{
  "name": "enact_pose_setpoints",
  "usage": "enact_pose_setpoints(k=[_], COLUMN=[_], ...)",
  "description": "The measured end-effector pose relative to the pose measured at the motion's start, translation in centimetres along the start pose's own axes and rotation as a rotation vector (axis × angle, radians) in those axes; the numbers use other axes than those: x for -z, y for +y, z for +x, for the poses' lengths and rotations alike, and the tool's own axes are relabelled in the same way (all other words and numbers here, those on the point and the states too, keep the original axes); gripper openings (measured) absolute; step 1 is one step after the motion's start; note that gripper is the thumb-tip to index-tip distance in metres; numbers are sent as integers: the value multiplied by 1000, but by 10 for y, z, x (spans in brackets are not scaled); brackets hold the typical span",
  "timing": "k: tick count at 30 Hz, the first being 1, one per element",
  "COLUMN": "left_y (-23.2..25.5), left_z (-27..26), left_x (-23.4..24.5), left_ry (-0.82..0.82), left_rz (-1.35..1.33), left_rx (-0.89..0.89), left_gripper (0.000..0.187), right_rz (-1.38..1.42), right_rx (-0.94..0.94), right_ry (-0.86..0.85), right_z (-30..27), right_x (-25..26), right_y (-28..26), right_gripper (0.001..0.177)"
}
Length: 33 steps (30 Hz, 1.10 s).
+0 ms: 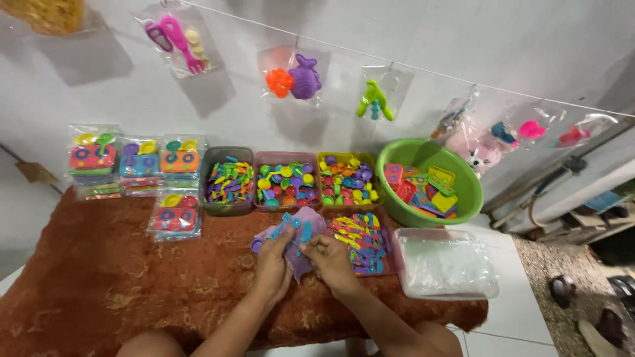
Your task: The person is cleaning small plastic toys with a cloth and sorting them into various containers and bags.
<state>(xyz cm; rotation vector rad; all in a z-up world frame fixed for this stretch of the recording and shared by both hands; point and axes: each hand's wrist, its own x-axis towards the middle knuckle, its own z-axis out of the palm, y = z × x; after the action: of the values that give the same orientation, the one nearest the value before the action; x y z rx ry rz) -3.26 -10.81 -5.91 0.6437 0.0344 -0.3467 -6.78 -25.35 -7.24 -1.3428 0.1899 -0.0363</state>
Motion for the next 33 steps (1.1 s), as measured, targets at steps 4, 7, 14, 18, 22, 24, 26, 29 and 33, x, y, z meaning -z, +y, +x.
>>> enact_pose_setpoints(k=[4,7,14,18,22,24,26,29,33], left_y=[7,29,42,45,56,58,57,52,43], left_z=[7,7,0,-5,-12,-12,-9,-8,-6], left_x=[8,0,-7,-10,-13,-14,-10,-13,-10], left_ry=[31,21,42,15,43,63,105,146,161], left_rz=[22,-16,22,31,218,345,406,499,570], left_rx=[-88,-106,-37,48,-40,-108,-146,-142,-164], left_gripper=[19,20,24,34,32,32,26,26,24], right_rz=[3,214,292,304,321,324,338,354,332], right_rx=[6,-63,-285,-240,-157,-128,-73,-22,12], right_ry=[68,161,107,68,-10,-39,-93,-145,-193], right_z=[0,16,26,25,30,33,36,36,36], right_x=[-14,-9,-12,-8,-8,-7,-8,-8,-12], right_y=[-16,-8,13,18,19,17,17,17,5], right_gripper=[16,15,27,26,26,27,27,27,37])
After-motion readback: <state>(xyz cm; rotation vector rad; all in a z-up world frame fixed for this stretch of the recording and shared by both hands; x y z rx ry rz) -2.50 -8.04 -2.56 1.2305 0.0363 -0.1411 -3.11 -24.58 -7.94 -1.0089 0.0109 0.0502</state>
